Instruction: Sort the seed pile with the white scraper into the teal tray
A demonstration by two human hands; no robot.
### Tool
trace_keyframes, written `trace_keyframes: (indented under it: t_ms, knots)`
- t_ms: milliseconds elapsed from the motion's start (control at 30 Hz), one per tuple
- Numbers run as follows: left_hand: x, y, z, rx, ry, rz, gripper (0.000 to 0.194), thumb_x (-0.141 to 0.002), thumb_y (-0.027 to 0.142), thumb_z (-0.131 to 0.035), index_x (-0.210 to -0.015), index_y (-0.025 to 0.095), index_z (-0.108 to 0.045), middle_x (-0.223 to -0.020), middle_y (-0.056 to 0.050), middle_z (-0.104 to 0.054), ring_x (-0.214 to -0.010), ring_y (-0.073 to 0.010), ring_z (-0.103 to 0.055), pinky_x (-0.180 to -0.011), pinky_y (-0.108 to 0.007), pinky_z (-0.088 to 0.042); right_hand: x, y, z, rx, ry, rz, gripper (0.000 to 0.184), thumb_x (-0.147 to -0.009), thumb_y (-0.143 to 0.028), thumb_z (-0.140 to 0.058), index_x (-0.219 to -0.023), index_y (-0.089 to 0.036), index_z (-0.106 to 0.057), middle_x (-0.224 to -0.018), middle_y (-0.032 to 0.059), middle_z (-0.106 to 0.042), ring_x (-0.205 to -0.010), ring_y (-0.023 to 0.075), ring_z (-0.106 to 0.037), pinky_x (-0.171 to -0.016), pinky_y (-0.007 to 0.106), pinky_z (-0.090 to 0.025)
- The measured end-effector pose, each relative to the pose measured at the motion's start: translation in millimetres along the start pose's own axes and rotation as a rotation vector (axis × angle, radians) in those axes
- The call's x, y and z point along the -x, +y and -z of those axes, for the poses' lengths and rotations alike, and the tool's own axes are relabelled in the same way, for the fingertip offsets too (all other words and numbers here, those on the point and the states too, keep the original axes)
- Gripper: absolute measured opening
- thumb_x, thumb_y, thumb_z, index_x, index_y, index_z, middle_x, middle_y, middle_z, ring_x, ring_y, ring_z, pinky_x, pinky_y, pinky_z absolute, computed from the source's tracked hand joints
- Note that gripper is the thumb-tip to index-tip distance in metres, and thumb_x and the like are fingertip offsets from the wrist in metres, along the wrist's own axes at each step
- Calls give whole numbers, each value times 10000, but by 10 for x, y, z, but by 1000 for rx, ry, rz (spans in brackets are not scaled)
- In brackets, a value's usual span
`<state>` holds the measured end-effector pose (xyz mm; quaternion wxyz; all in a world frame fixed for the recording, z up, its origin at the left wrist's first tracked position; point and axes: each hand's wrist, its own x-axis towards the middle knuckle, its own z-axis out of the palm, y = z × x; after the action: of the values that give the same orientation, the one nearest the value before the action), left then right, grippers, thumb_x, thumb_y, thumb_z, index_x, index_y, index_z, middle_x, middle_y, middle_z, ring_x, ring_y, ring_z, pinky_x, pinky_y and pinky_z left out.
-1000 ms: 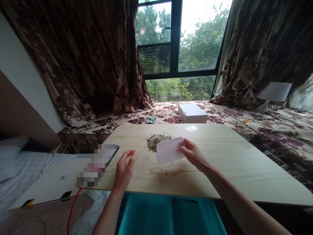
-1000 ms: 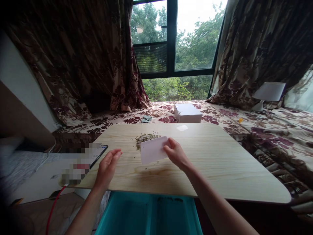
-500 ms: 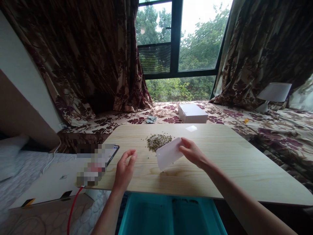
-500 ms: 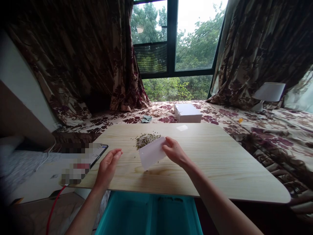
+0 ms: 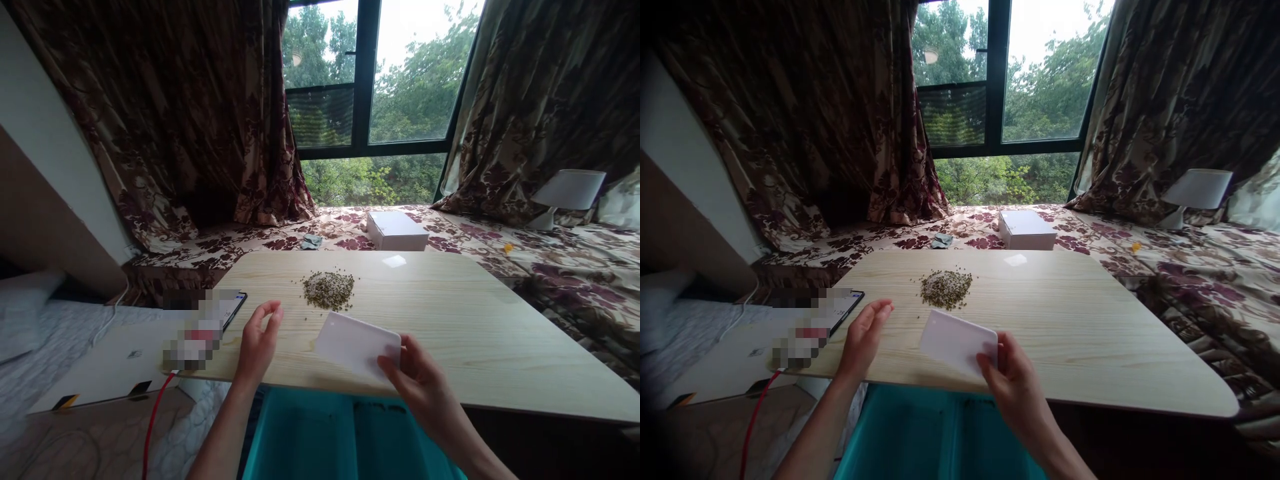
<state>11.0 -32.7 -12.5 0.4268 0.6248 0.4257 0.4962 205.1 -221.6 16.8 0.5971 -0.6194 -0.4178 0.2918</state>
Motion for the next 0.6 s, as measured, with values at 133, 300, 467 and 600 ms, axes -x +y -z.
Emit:
trace_keyframes:
  t_ms: [133,300,467,600]
  knots:
    - [-6,-10,0,-3,-2,3,419,-777,522,-588,-1010,177,-639,-1039,-81,-666,-1071,-252,-590,-998,-399,-395,72,46,42,69,70,-43,290,-802,-453,-581,-957,-214,-522,-792,45,-697,-740,185,-652,-632,272,-488]
    - [-7,-20,4,0,-5,6,434,-772,532,-591,-1017,177,-638,-1048,-81,-667,-1083,-256,-588,-998,-400,-398,36,38,253,139,196,-23,386,-758,-532,-619,-964,-220,-527,-798,62,-723,-732,210,-677,-666,308,-528]
    - [-4,-8,9,-6,-3,0,431,-768,531,-590,-1007,175,-637,-1042,-85,-672,-1077,-258,-590,-1000,-400,-394,-61,-30,497,67,258,-9,464,-677,-586,-696,-931,-229,-542,-759,63,-721,-748,242,-700,-667,334,-557]
    - [-9,-17,13,-20,-8,6,437,-768,535,-590,-1011,174,-635,-1052,-87,-672,-1079,-255,-591,-997,-392,-396,-291,-52,637,63,292,35,487,-629,-591,-735,-890,-232,-535,-790,67,-708,-798,254,-698,-710,354,-552]
